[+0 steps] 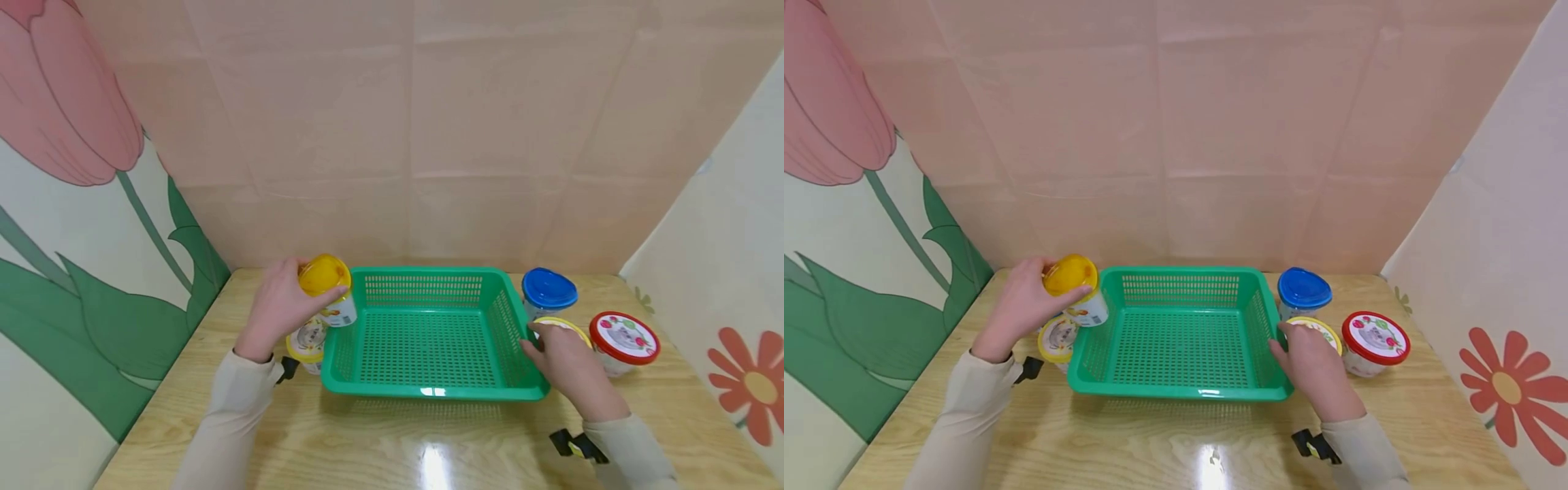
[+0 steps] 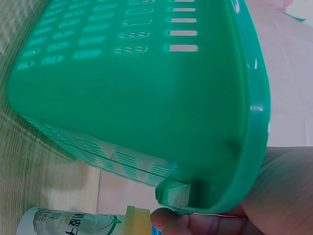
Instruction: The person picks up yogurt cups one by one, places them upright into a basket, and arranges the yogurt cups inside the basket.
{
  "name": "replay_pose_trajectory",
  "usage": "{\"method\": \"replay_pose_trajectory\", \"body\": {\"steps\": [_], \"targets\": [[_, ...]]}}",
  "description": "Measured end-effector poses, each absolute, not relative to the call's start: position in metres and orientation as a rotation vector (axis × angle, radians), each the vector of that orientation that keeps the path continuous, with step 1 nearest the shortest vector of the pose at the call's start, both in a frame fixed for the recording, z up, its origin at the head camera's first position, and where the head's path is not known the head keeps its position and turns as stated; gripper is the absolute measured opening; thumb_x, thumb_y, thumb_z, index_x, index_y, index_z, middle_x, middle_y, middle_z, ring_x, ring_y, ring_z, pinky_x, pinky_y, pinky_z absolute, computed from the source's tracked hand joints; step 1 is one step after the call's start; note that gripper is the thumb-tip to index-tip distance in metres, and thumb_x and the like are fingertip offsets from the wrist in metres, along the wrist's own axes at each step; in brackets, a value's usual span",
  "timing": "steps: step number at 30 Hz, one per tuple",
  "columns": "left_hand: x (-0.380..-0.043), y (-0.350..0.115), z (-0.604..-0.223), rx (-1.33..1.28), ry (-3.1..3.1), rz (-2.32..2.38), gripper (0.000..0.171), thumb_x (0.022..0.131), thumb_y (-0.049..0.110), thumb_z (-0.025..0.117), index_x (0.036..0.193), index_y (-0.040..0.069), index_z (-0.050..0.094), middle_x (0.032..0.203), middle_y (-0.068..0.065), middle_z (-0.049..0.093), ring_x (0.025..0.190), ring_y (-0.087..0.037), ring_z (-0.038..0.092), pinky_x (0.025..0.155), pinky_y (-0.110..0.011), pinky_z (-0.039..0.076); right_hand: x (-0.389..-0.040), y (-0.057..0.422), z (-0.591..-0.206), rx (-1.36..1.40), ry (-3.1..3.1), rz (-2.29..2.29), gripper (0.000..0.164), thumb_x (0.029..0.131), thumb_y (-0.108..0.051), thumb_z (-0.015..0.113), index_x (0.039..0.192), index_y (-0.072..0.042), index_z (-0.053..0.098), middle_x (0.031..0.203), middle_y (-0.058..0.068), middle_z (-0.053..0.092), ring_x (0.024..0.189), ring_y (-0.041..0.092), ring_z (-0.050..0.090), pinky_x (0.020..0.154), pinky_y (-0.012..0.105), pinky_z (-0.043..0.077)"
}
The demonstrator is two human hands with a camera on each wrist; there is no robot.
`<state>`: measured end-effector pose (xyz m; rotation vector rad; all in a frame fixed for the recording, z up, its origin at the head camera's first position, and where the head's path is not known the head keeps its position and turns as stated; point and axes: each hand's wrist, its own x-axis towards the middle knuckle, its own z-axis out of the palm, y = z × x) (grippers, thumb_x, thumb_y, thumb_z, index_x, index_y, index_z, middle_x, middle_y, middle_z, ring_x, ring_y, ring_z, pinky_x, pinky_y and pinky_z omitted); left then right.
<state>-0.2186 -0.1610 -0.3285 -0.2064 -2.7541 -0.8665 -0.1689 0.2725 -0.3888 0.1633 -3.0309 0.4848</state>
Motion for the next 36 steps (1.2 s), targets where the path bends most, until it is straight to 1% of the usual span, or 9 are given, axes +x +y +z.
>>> {"method": "replay_pose_trajectory", "body": {"steps": [4, 11, 14, 20, 29, 36], "targets": [[-0.221, -0.158, -0.328, -0.202, -2.762, -0.846, 0.094, 0.075, 0.077, 0.066, 0.131, 0.003, 0.053, 0.111, -0.011, 0.055, 0.097, -0.028, 0.048, 0.074, -0.038, 0.045, -0.168, 0.273, -0.388, 0.156, -3.037, 0.491, 0.045, 0.092, -0.019, 0.072, 0.121, 0.013, 0.061, 0.096, 0.023, 0.070, 0.083, 0.033, 0.066, 0.076, 0.052, 0.057], [-0.224, -0.152, -0.326, -0.222, -2.758, -0.846, 0.090, 0.077, 0.075, 0.067, 0.128, 0.003, 0.054, 0.109, -0.011, 0.056, 0.096, -0.028, 0.049, 0.075, -0.039, 0.044, -0.169, 0.274, -0.387, 0.165, -3.033, 0.498, 0.045, 0.092, -0.018, 0.072, 0.121, 0.014, 0.061, 0.098, 0.025, 0.069, 0.084, 0.036, 0.066, 0.075, 0.053, 0.057], [-0.225, -0.151, -0.326, -0.230, -2.755, -0.854, 0.090, 0.077, 0.076, 0.066, 0.128, 0.003, 0.054, 0.110, -0.010, 0.056, 0.096, -0.028, 0.050, 0.076, -0.039, 0.045, -0.169, 0.273, -0.387, 0.153, -3.048, 0.514, 0.045, 0.092, -0.018, 0.072, 0.122, 0.014, 0.060, 0.099, 0.026, 0.069, 0.085, 0.036, 0.067, 0.076, 0.052, 0.057], [-0.229, -0.148, -0.326, -0.242, -2.767, -0.864, 0.091, 0.077, 0.077, 0.064, 0.128, 0.003, 0.054, 0.111, -0.010, 0.056, 0.094, -0.027, 0.051, 0.075, -0.039, 0.047, -0.168, 0.271, -0.387, 0.131, -3.065, 0.547, 0.047, 0.093, -0.018, 0.071, 0.125, 0.015, 0.058, 0.102, 0.027, 0.069, 0.087, 0.037, 0.067, 0.076, 0.051, 0.058], [-0.236, -0.141, -0.324, -0.297, -2.783, -0.956, 0.092, 0.076, 0.079, 0.063, 0.129, 0.005, 0.053, 0.109, -0.007, 0.057, 0.090, -0.024, 0.055, 0.072, -0.036, 0.050, -0.168, 0.271, -0.386, 0.140, -3.042, 0.538, 0.045, 0.093, -0.018, 0.071, 0.123, 0.014, 0.059, 0.103, 0.028, 0.069, 0.086, 0.036, 0.068, 0.076, 0.052, 0.058], [-0.242, -0.139, -0.326, -0.339, -2.806, -0.989, 0.086, 0.079, 0.073, 0.066, 0.128, 0.003, 0.054, 0.108, -0.008, 0.057, 0.088, -0.025, 0.056, 0.070, -0.034, 0.052, -0.168, 0.270, -0.385, 0.109, -3.082, 0.533, 0.047, 0.094, -0.019, 0.070, 0.125, 0.014, 0.058, 0.107, 0.030, 0.068, 0.091, 0.041, 0.067, 0.078, 0.053, 0.057]]}}
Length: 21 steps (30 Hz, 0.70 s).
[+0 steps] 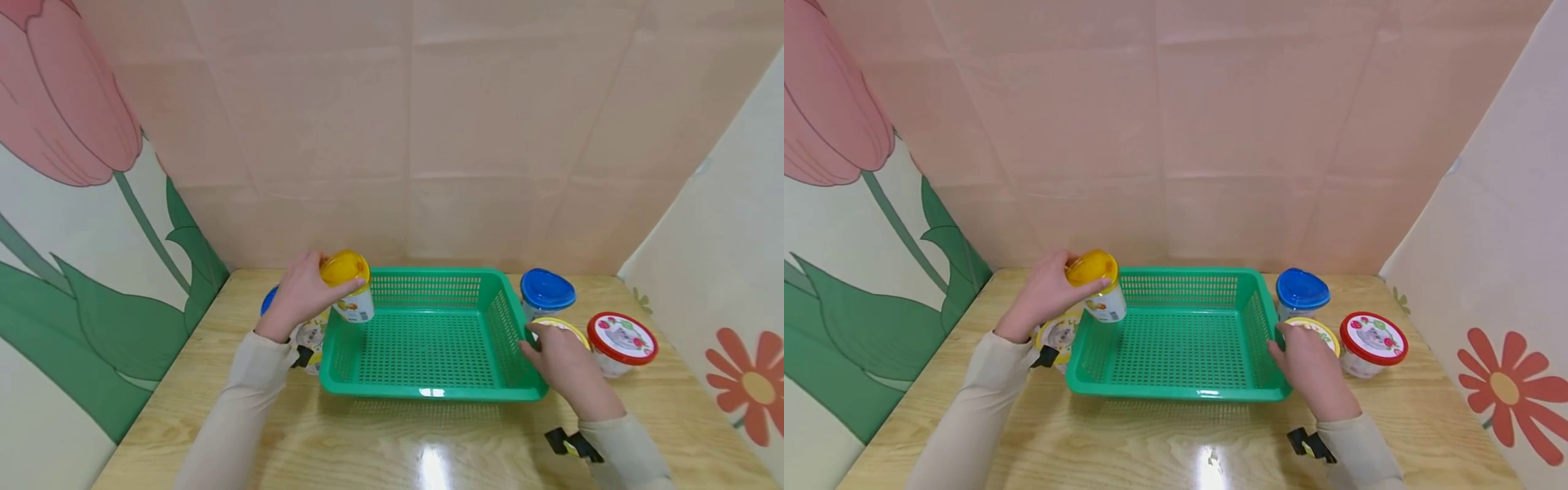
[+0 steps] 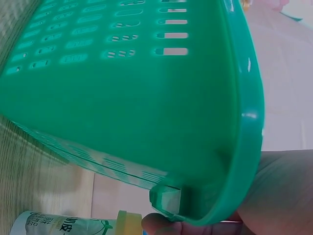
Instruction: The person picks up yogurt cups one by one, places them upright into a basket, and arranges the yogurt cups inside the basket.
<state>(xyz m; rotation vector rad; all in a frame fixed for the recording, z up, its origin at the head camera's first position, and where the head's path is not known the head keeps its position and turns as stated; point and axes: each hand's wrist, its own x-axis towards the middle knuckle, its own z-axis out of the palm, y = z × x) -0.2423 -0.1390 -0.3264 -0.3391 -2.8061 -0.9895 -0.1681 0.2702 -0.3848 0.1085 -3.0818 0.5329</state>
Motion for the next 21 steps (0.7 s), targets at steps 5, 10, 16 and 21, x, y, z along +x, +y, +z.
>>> {"method": "replay_pose_trajectory", "body": {"steps": [5, 10, 16, 21], "targets": [[-0.246, -0.137, -0.329, -0.362, -2.824, -0.964, 0.082, 0.080, 0.069, 0.068, 0.126, 0.003, 0.055, 0.107, -0.008, 0.058, 0.088, -0.025, 0.056, 0.068, -0.033, 0.051, -0.168, 0.269, -0.384, 0.089, -3.093, 0.529, 0.048, 0.093, -0.020, 0.071, 0.126, 0.013, 0.058, 0.109, 0.030, 0.067, 0.093, 0.042, 0.067, 0.078, 0.054, 0.057], [-0.250, -0.136, -0.331, -0.388, -2.828, -0.904, 0.080, 0.081, 0.068, 0.068, 0.124, 0.002, 0.057, 0.102, -0.008, 0.061, 0.084, -0.024, 0.057, 0.065, -0.032, 0.050, -0.169, 0.270, -0.384, 0.093, -3.086, 0.523, 0.048, 0.093, -0.020, 0.071, 0.126, 0.013, 0.059, 0.110, 0.031, 0.066, 0.092, 0.042, 0.067, 0.078, 0.054, 0.057], [-0.253, -0.134, -0.334, -0.396, -2.852, -0.836, 0.078, 0.081, 0.068, 0.068, 0.122, 0.002, 0.059, 0.098, -0.008, 0.060, 0.081, -0.024, 0.055, 0.063, -0.031, 0.048, -0.170, 0.270, -0.384, 0.100, -3.086, 0.528, 0.048, 0.093, -0.020, 0.071, 0.125, 0.013, 0.058, 0.109, 0.031, 0.067, 0.091, 0.041, 0.067, 0.077, 0.053, 0.057], [-0.257, -0.132, -0.340, -0.398, -2.886, -0.764, 0.080, 0.080, 0.071, 0.066, 0.123, 0.003, 0.058, 0.098, -0.007, 0.059, 0.083, -0.024, 0.053, 0.064, -0.031, 0.046, -0.170, 0.270, -0.384, 0.102, -3.091, 0.532, 0.048, 0.093, -0.019, 0.071, 0.126, 0.014, 0.058, 0.109, 0.031, 0.066, 0.091, 0.041, 0.067, 0.077, 0.053, 0.057]]}}
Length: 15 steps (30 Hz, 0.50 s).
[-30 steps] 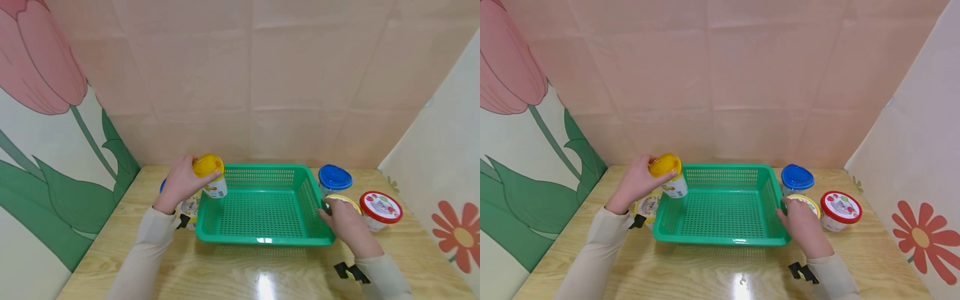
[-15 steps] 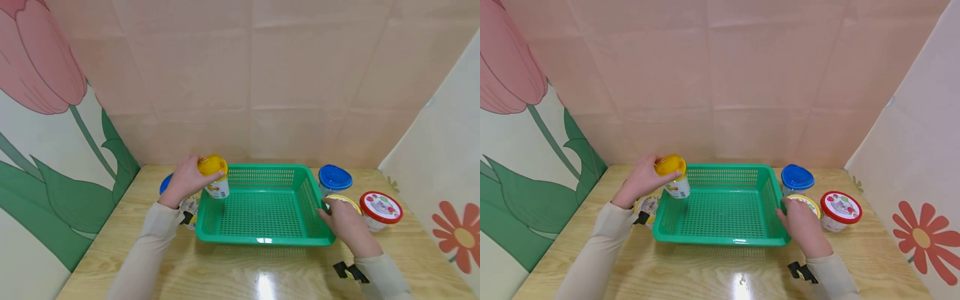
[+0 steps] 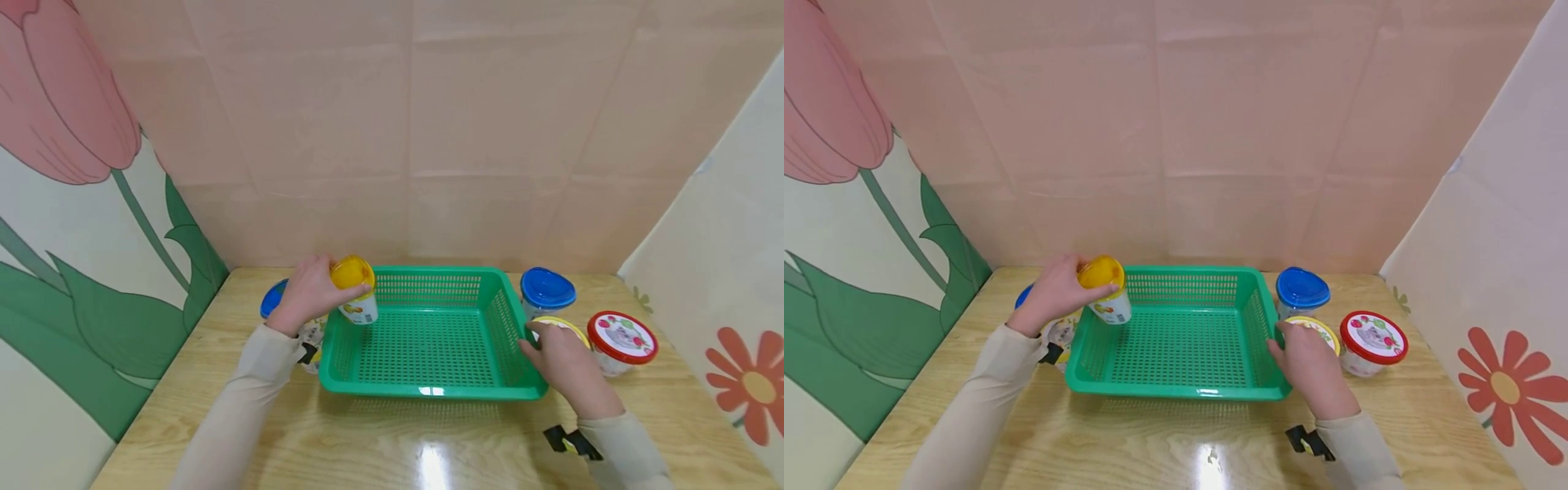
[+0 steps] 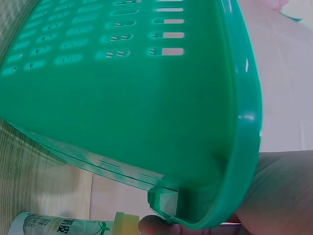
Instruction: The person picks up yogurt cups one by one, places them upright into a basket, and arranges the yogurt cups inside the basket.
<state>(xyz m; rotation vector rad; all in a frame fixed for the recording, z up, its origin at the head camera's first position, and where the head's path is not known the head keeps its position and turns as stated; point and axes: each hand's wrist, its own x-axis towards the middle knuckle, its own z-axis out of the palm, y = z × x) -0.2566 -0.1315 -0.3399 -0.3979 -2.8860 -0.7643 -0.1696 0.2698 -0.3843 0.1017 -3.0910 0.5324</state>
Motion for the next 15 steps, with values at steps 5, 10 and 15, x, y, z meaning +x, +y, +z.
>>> {"method": "replay_pose_trajectory", "body": {"steps": [5, 10, 15], "targets": [[-0.261, -0.128, -0.345, -0.393, -2.909, -0.742, 0.081, 0.079, 0.071, 0.067, 0.124, 0.004, 0.057, 0.101, -0.007, 0.058, 0.088, -0.026, 0.051, 0.065, -0.032, 0.044, -0.169, 0.270, -0.383, 0.104, -3.091, 0.543, 0.048, 0.094, -0.019, 0.071, 0.126, 0.014, 0.058, 0.108, 0.031, 0.067, 0.090, 0.041, 0.067, 0.076, 0.052, 0.058], [-0.264, -0.123, -0.346, -0.418, -2.934, -0.704, 0.082, 0.078, 0.071, 0.067, 0.122, 0.002, 0.058, 0.102, -0.009, 0.058, 0.090, -0.026, 0.051, 0.067, -0.032, 0.043, -0.170, 0.271, -0.383, 0.099, -3.095, 0.552, 0.048, 0.094, -0.018, 0.071, 0.126, 0.014, 0.057, 0.109, 0.031, 0.066, 0.090, 0.041, 0.067, 0.076, 0.052, 0.058], [-0.266, -0.119, -0.346, -0.417, -2.967, -0.661, 0.083, 0.077, 0.068, 0.070, 0.124, 0.000, 0.058, 0.106, -0.011, 0.060, 0.092, -0.027, 0.051, 0.073, -0.035, 0.043, -0.170, 0.271, -0.384, 0.092, -3.104, 0.562, 0.048, 0.094, -0.018, 0.070, 0.126, 0.014, 0.057, 0.109, 0.031, 0.066, 0.090, 0.040, 0.067, 0.076, 0.051, 0.058]]}}
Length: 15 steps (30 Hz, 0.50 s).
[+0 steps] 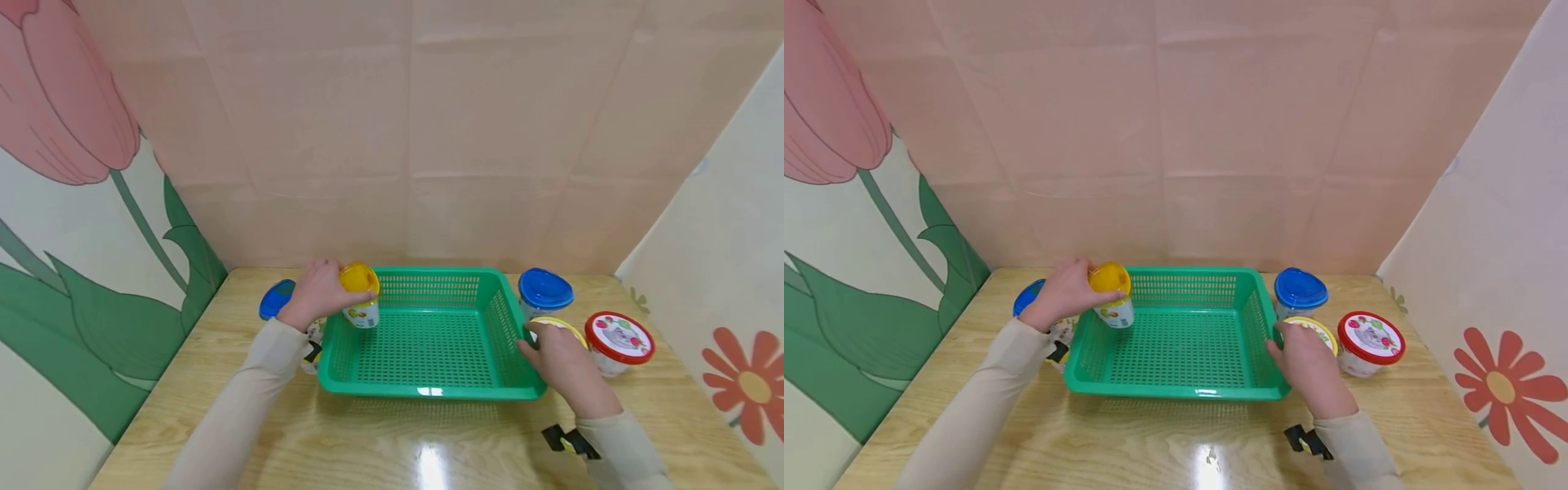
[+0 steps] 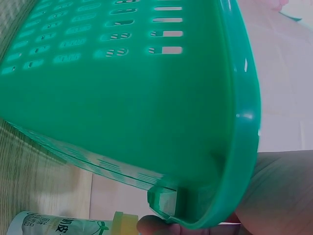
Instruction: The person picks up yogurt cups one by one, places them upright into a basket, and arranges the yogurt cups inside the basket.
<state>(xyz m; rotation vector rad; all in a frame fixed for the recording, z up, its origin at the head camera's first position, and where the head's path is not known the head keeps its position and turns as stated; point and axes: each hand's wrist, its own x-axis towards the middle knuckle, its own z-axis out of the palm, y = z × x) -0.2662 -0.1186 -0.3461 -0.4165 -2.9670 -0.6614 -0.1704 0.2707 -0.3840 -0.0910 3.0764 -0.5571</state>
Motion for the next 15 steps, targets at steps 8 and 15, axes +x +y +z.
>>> {"method": "replay_pose_trajectory", "body": {"steps": [8, 15], "targets": [[-0.2702, -0.1133, -0.3505, -0.410, -3.006, -0.623, 0.082, 0.075, 0.068, 0.072, 0.120, 0.000, 0.059, 0.104, -0.011, 0.059, 0.091, -0.027, 0.050, 0.074, -0.035, 0.043, -0.1695, 0.2698, -0.3827, -0.066, 3.057, -0.560, 0.049, 0.094, -0.019, 0.070, 0.128, 0.014, 0.056, 0.110, 0.031, 0.066, 0.091, 0.040, 0.068, 0.075, 0.050, 0.058], [-0.2719, -0.1097, -0.3524, -0.411, -3.032, -0.605, 0.084, 0.075, 0.068, 0.073, 0.122, 0.000, 0.058, 0.107, -0.011, 0.059, 0.093, -0.027, 0.049, 0.075, -0.035, 0.043, -0.1698, 0.2701, -0.3828, -0.088, 3.084, -0.545, 0.047, 0.094, -0.019, 0.070, 0.125, 0.014, 0.058, 0.110, 0.031, 0.066, 0.090, 0.040, 0.068, 0.076, 0.051, 0.058]]}}
